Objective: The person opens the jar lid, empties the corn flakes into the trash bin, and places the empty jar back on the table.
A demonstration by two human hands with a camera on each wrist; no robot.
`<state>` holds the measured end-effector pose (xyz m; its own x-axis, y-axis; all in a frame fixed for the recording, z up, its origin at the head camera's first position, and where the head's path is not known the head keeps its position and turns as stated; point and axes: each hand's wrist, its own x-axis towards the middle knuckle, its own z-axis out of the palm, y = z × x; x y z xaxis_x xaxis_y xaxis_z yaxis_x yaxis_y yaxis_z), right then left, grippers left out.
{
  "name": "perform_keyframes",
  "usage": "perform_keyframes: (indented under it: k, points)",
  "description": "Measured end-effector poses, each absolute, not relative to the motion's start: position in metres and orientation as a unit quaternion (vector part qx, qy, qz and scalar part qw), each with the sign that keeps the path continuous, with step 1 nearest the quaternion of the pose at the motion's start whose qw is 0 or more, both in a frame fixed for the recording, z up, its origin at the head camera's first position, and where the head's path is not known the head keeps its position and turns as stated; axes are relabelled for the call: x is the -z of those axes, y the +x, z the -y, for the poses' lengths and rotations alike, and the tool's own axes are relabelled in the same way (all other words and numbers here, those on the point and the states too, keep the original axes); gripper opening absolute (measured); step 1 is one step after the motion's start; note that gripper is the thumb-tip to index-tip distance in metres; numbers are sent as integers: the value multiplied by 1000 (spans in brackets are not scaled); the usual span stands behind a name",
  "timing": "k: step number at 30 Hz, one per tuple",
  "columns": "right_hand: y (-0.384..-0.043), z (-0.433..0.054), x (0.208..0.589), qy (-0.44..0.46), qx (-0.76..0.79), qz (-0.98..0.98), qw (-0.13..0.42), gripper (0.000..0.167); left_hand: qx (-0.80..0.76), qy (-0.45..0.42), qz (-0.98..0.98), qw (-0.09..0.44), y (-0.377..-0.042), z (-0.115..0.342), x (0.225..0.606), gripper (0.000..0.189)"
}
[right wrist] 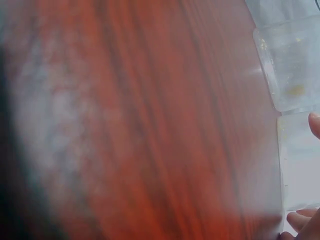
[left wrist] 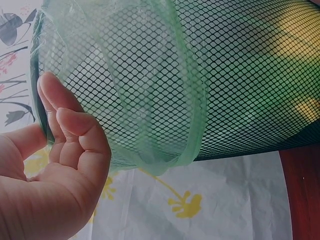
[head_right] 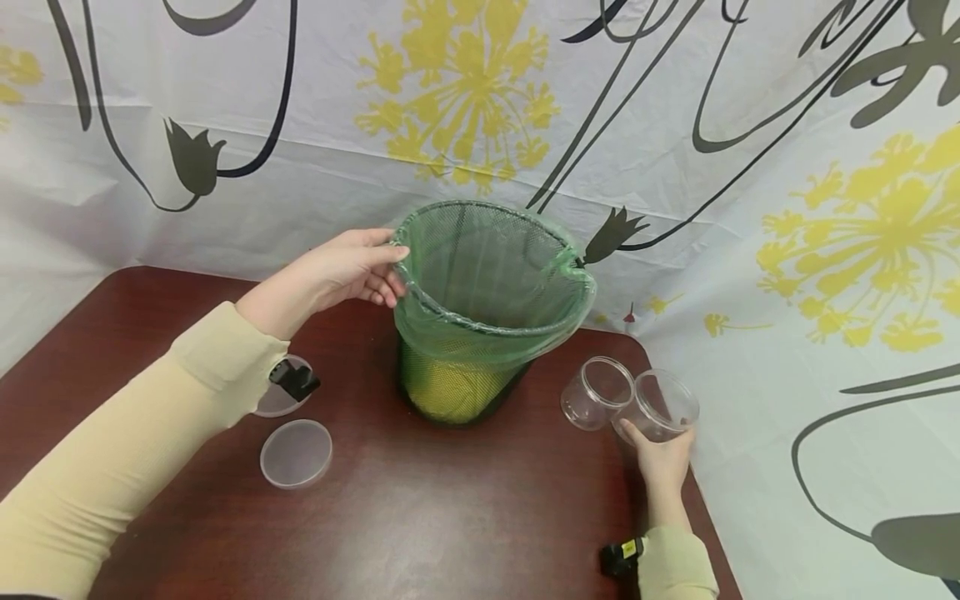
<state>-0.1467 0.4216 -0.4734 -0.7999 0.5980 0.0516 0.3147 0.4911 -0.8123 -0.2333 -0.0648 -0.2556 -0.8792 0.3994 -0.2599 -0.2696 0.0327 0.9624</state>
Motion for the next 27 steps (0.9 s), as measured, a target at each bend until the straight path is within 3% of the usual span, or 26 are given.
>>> perform_keyframes:
  k: [12, 27]
  points:
    - [-143, -419, 471, -262, -431, 849, 156, 112, -684, 63, -686, 240, -232, 66, 255, 72]
    - [-136, -424, 470, -233, -423, 863, 148, 112, -658, 100, -734, 132, -225, 63, 276, 62]
